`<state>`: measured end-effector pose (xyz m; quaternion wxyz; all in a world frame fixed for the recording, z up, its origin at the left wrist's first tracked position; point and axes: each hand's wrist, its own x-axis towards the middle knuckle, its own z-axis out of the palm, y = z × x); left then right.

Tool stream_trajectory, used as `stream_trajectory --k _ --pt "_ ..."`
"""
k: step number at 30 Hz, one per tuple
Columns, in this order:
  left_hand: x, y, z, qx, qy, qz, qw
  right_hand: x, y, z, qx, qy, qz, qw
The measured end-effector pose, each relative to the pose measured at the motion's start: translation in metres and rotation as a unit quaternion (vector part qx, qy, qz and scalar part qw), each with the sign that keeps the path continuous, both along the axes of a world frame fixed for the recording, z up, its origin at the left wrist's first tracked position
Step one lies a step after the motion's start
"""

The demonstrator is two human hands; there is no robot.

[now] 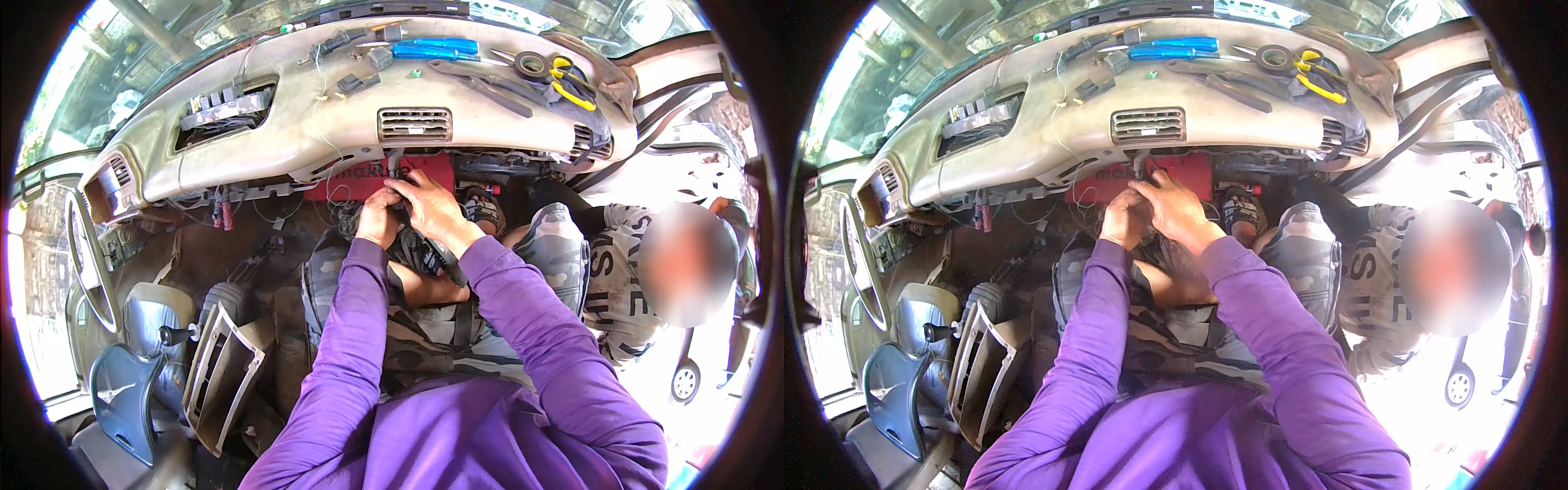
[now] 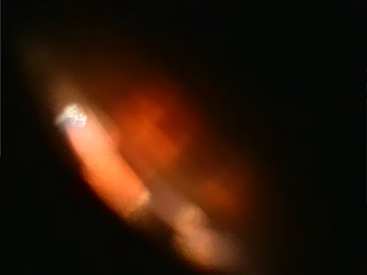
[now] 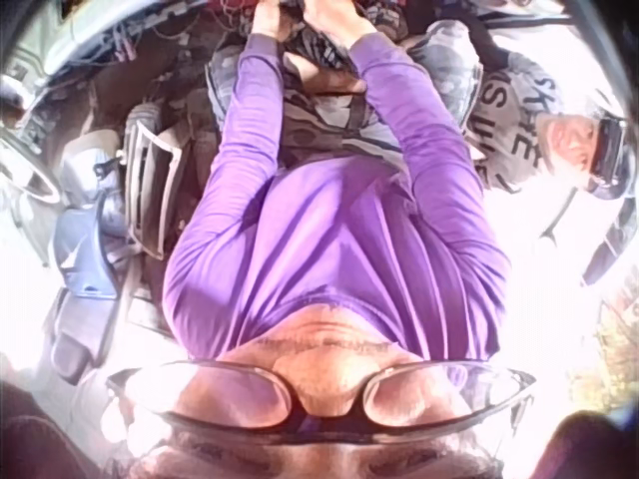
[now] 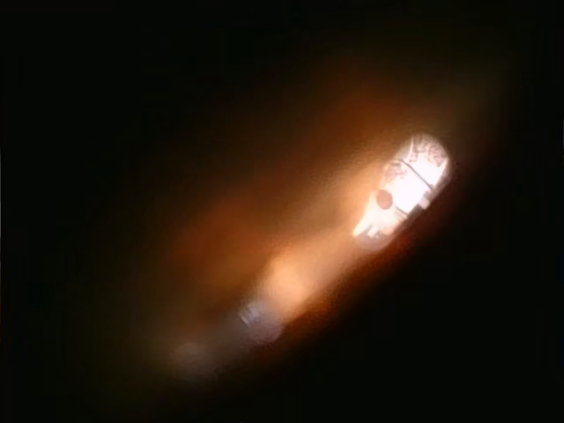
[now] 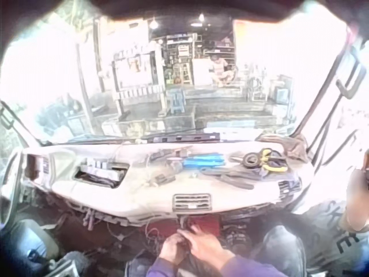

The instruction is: The person works inside a car with the dashboard partially disassembled, handling and connecting electrical wires and connectors under the dashboard. The person uses a soldering iron to join wires and then wraps the connections with electrical tape.

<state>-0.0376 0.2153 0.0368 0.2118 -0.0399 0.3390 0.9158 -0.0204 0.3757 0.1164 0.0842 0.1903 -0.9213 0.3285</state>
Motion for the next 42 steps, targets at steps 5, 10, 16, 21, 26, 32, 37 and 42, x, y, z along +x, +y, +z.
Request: stream_trajectory --k 5,10,16,21,26,32,37,42 --pt "0.000 0.012 0.021 -0.047 -0.013 0.078 0.996 -0.027 0.007 -0.028 -0.279 -0.164 -0.137 0.936" --pt "-0.002 0.025 0.037 -0.118 -0.045 0.128 0.984 -0.039 0.017 -0.050 -0.114 -0.139 -0.216 0.960" --pt "-0.015 0.014 0.022 -0.121 -0.073 0.066 0.988 -0.046 0.010 -0.037 0.113 -0.078 -0.206 0.969" --pt "-0.012 0.016 0.041 -0.119 -0.154 0.057 0.979 -0.052 0.012 -0.043 0.146 -0.092 -0.185 0.967" --pt "-0.015 0.011 0.037 -0.118 -0.137 0.049 0.982 -0.053 0.018 -0.034 0.101 -0.230 -0.204 0.946" --pt "-0.017 0.015 0.009 -0.110 -0.095 0.088 0.985 -0.039 0.035 -0.032 -0.008 -0.145 -0.185 0.972" --pt "-0.004 0.010 0.004 -0.080 -0.094 0.114 0.986 -0.028 0.030 0.007 -0.073 -0.121 -0.147 0.979" --pt "-0.005 -0.006 -0.004 0.135 0.000 -0.075 0.988 -0.017 0.003 0.001 -0.135 -0.141 -0.064 0.979"
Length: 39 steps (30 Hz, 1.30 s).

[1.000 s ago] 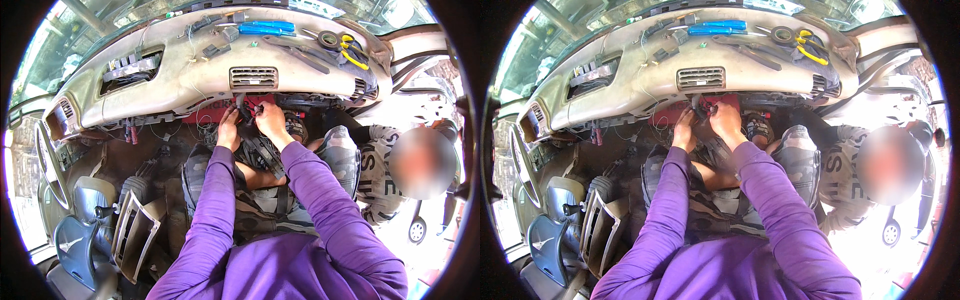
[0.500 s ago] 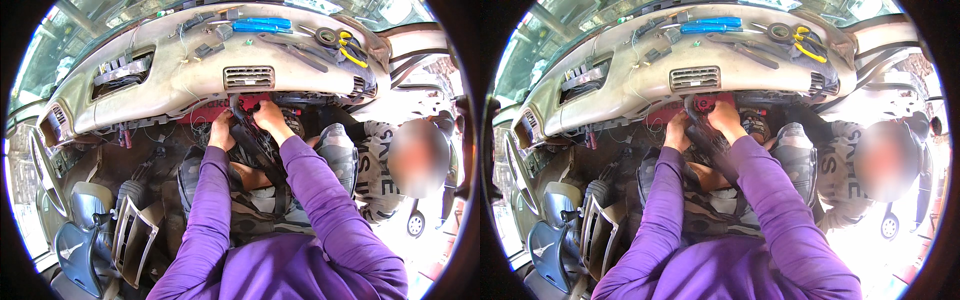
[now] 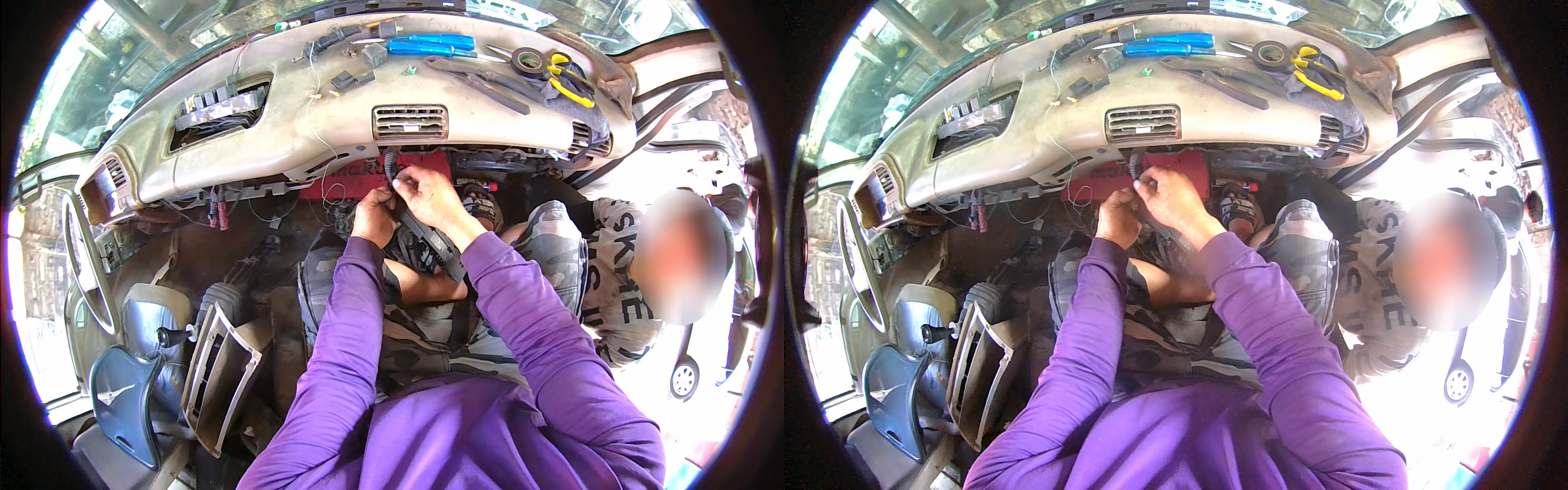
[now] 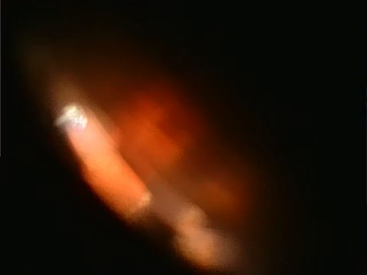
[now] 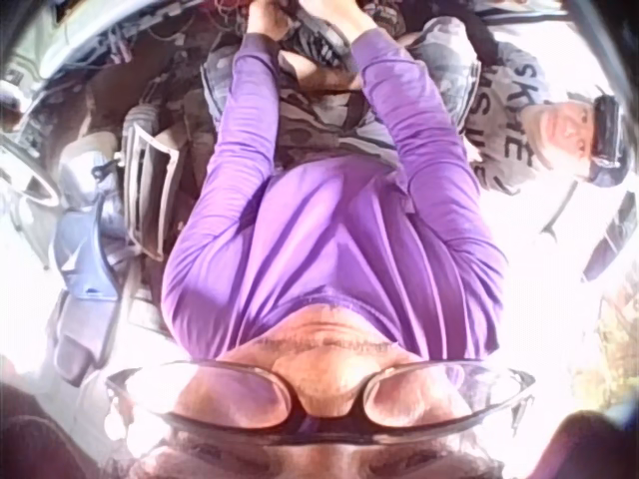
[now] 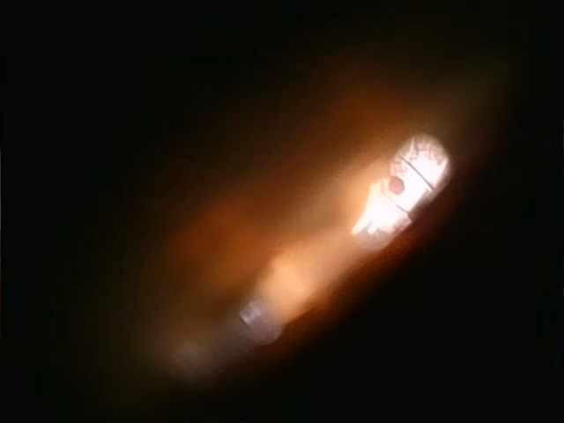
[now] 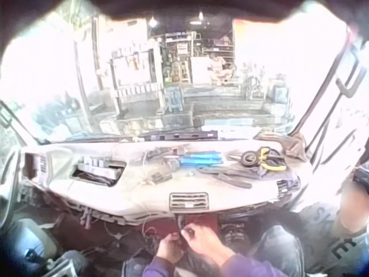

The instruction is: The person works inside a car with the dashboard partially disassembled, handling and connecting electrical wires and connectors under the dashboard. The person uses a soldering iron to join wires and then wraps the connections with electrical tape.

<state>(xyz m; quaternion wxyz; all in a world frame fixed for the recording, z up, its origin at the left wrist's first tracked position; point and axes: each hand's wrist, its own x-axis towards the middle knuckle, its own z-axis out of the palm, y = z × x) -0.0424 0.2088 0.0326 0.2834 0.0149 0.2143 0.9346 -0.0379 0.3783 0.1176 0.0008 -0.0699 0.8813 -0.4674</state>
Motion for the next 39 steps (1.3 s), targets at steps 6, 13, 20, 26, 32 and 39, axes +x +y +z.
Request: stream_trajectory --k 6,13,20,26,32,39 --pt "0.002 0.002 -0.006 -0.201 0.078 0.049 0.975 -0.023 -0.008 -0.025 -0.132 -0.147 -0.048 0.979" --pt "0.004 0.007 0.023 -0.201 -0.076 0.149 0.965 -0.028 -0.008 -0.009 -0.395 -0.345 -0.225 0.821" --pt "-0.014 0.026 0.021 -0.446 0.059 0.190 0.873 -0.036 0.005 -0.038 -0.009 -0.060 -0.003 0.998" --pt "-0.019 0.028 0.028 -0.543 0.142 0.255 0.787 -0.049 0.008 -0.035 0.034 -0.044 -0.032 0.998" --pt "-0.018 0.028 0.032 -0.497 0.115 0.209 0.834 -0.067 0.019 -0.058 0.069 -0.035 -0.034 0.996" --pt "-0.026 0.004 -0.042 -0.366 0.061 0.167 0.913 -0.072 0.006 -0.009 0.215 -0.194 0.018 0.957"
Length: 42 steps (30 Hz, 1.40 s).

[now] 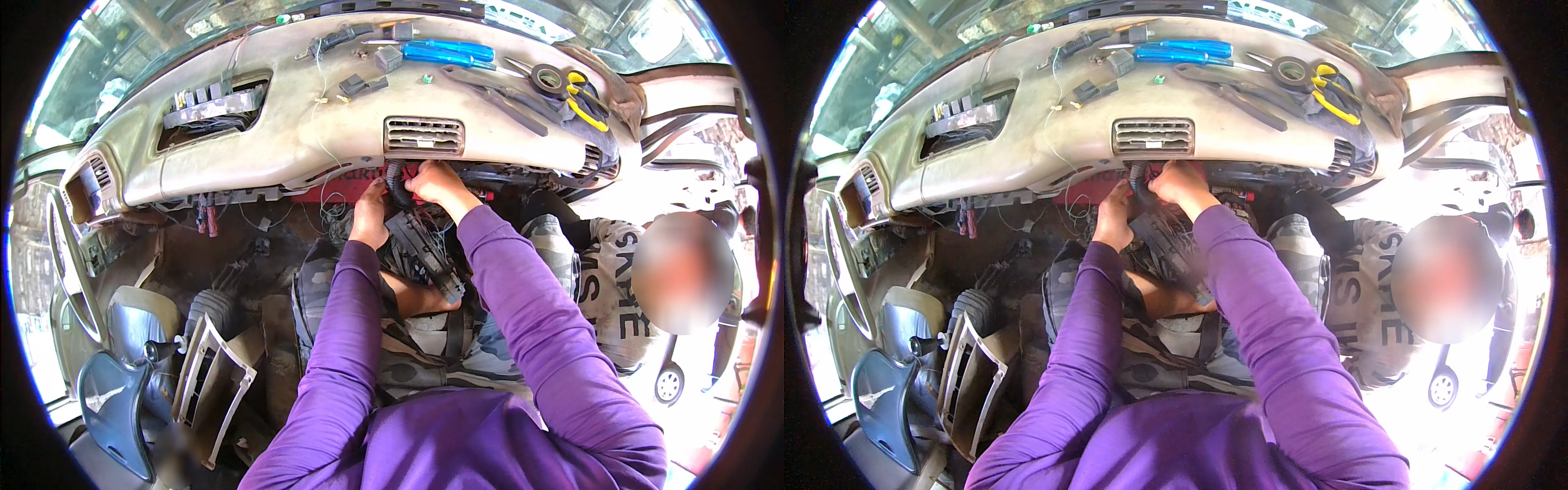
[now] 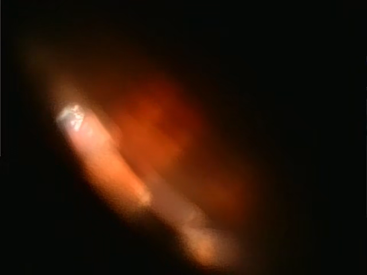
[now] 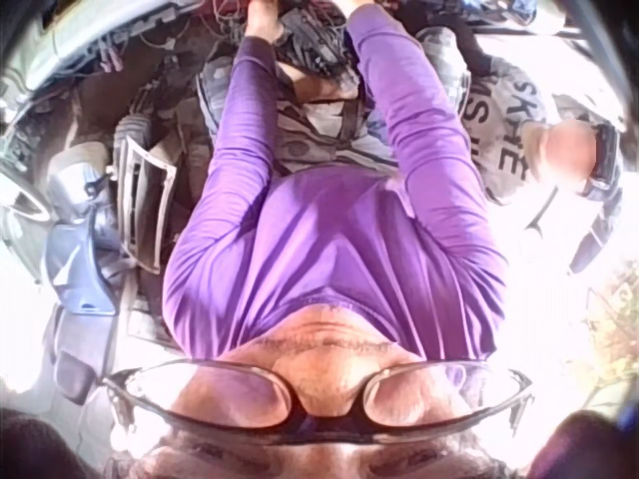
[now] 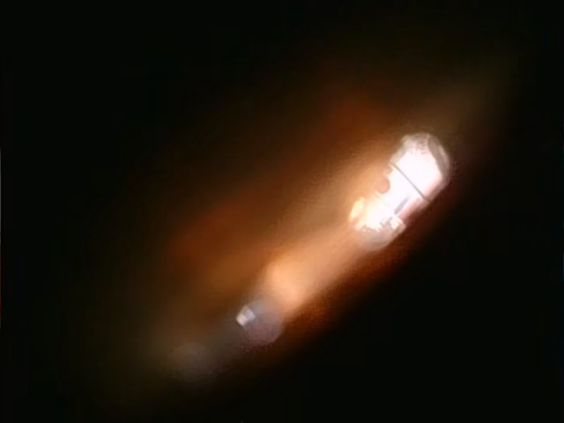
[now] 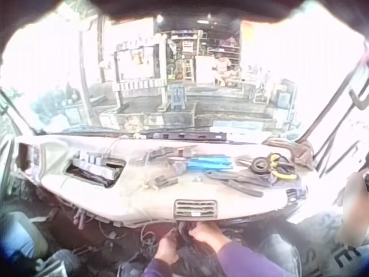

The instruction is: The person works inside a car with the dashboard partially disassembled, handling and connecting electrical wires and connectors under the dashboard. The person uses a soldering iron to join wires and then wraps the connections with electrical tape.

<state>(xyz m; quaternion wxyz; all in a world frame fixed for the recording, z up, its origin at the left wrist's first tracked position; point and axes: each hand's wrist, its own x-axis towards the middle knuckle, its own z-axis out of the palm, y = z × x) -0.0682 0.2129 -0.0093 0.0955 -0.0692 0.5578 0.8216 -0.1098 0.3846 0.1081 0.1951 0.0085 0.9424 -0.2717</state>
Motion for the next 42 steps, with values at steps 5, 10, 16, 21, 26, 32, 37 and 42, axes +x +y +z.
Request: stream_trajectory --k 5,10,16,21,26,32,37,42 --pt "0.000 0.010 0.025 0.164 -0.073 -0.020 0.984 0.030 0.007 0.016 -0.025 0.058 -0.032 0.998" --pt "0.022 0.011 0.069 0.256 -0.087 -0.016 0.963 0.043 0.011 0.014 -0.044 0.193 -0.034 0.980" --pt "0.034 0.005 0.086 0.285 -0.070 -0.018 0.956 0.046 0.003 0.010 -0.124 0.227 -0.058 0.964" --pt "0.036 -0.002 0.075 0.301 -0.046 -0.050 0.951 0.048 -0.014 0.013 -0.158 0.178 -0.009 0.971" --pt "0.035 0.002 0.073 0.191 0.018 -0.127 0.973 0.031 -0.010 -0.012 -0.364 -0.032 -0.178 0.914" --pt "0.035 -0.001 0.075 0.085 0.024 -0.141 0.986 0.038 -0.012 -0.010 -0.360 0.022 -0.123 0.924" --pt "0.035 0.003 0.067 0.174 0.000 -0.005 0.985 0.033 -0.011 0.019 -0.561 -0.221 -0.357 0.714" --pt "0.036 0.013 0.097 0.174 -0.080 -0.012 0.981 0.035 0.016 0.025 -0.580 -0.391 -0.169 0.694"
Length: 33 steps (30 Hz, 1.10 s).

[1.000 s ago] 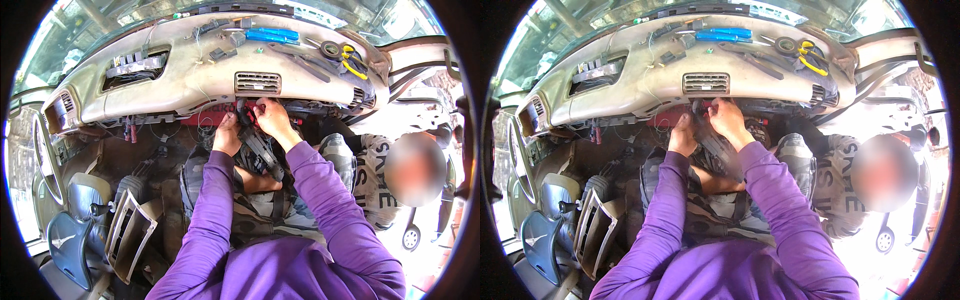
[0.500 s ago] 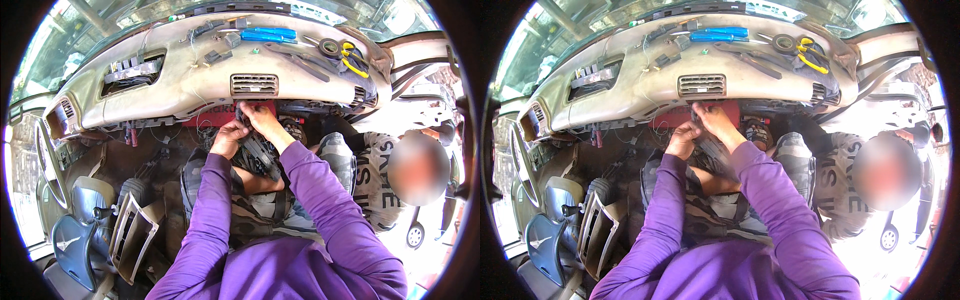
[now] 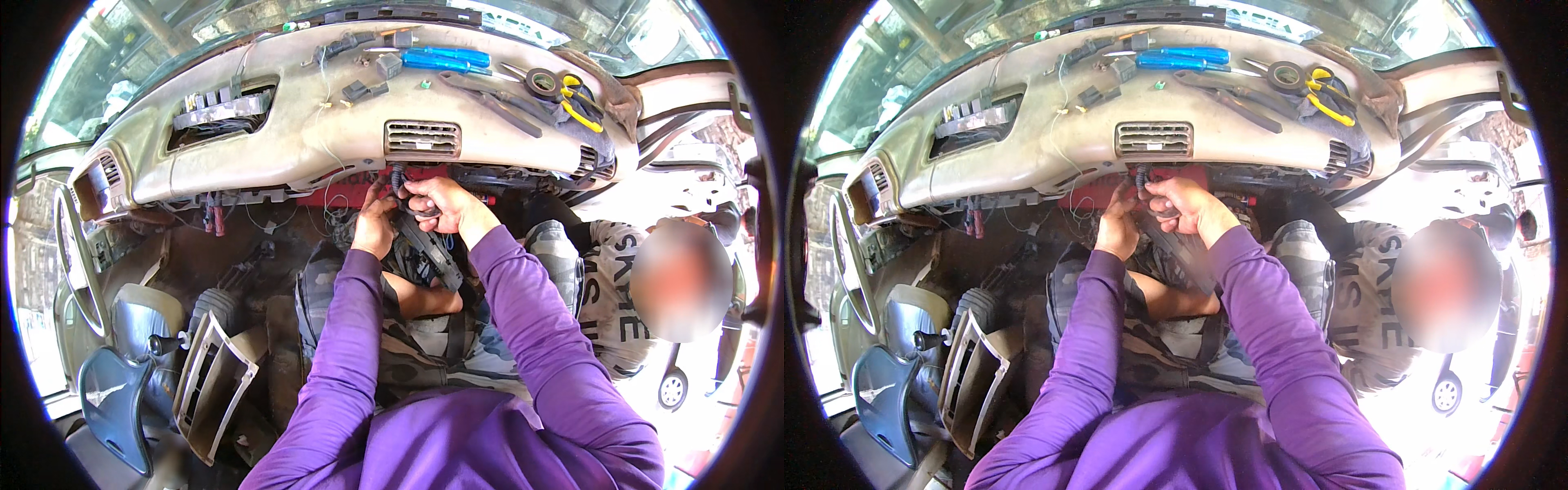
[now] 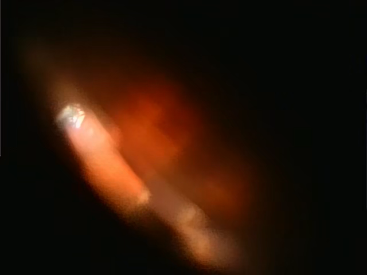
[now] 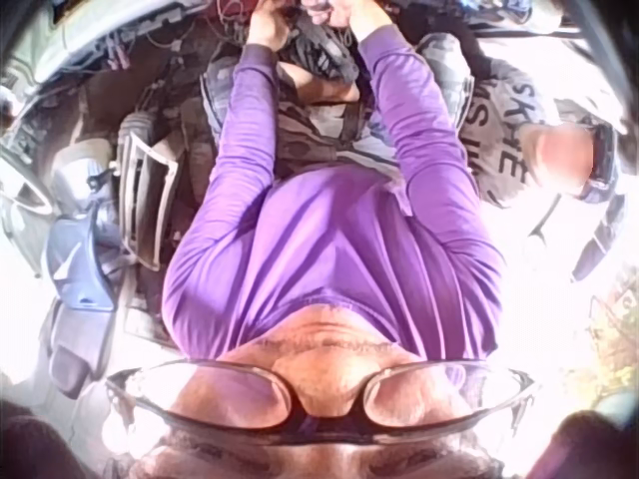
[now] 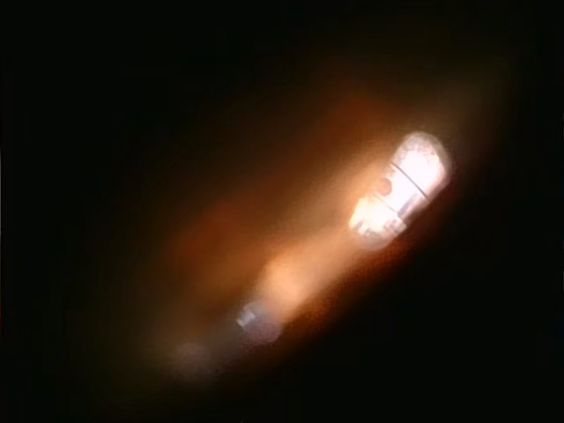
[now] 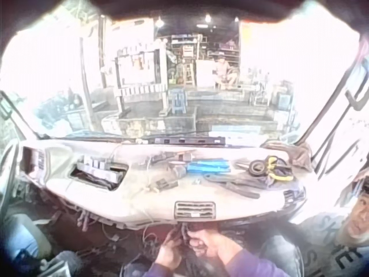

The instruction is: The person works inside a car with the dashboard partially disassembled, handling and connecting electrical wires and connectors under the dashboard. The person uses a soldering iron to join wires and then wraps the connections with electrical tape.

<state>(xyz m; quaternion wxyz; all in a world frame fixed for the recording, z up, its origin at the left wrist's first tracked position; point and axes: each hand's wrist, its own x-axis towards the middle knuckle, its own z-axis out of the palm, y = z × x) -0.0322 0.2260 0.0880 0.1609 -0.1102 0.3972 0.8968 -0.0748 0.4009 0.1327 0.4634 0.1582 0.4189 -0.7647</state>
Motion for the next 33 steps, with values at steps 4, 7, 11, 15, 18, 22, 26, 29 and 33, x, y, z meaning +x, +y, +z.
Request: stream_trajectory --k 4,7,11,15,18,22,26,29,33 --pt "-0.015 -0.001 -0.021 -0.114 0.000 0.020 0.993 0.001 -0.003 -0.007 0.203 0.118 0.068 0.970" --pt "-0.024 0.015 -0.013 -0.264 0.053 0.031 0.963 0.007 -0.001 -0.011 0.417 0.262 0.077 0.867" --pt "-0.036 -0.018 -0.065 -0.609 0.432 0.050 0.664 0.002 -0.021 -0.017 0.445 0.428 0.075 0.783" --pt "-0.038 0.011 -0.035 -0.271 0.020 0.006 0.962 -0.004 -0.018 -0.055 0.438 0.446 -0.015 0.780" --pt "-0.046 0.000 -0.046 -0.341 0.103 -0.030 0.934 -0.005 -0.029 -0.058 0.413 0.443 -0.075 0.792" --pt "-0.065 -0.075 -0.140 -0.774 0.463 -0.062 0.427 -0.001 -0.052 -0.032 0.490 0.416 0.007 0.766" --pt "-0.042 0.005 -0.043 -0.335 0.131 0.019 0.933 0.001 -0.031 -0.037 0.471 0.410 -0.049 0.779" --pt "-0.051 -0.005 -0.049 -0.242 0.021 0.014 0.970 0.003 -0.043 -0.046 0.510 0.468 -0.066 0.719" --pt "-0.049 0.003 -0.019 -0.445 0.140 -0.024 0.884 0.005 -0.036 -0.040 0.523 0.531 -0.002 0.667"
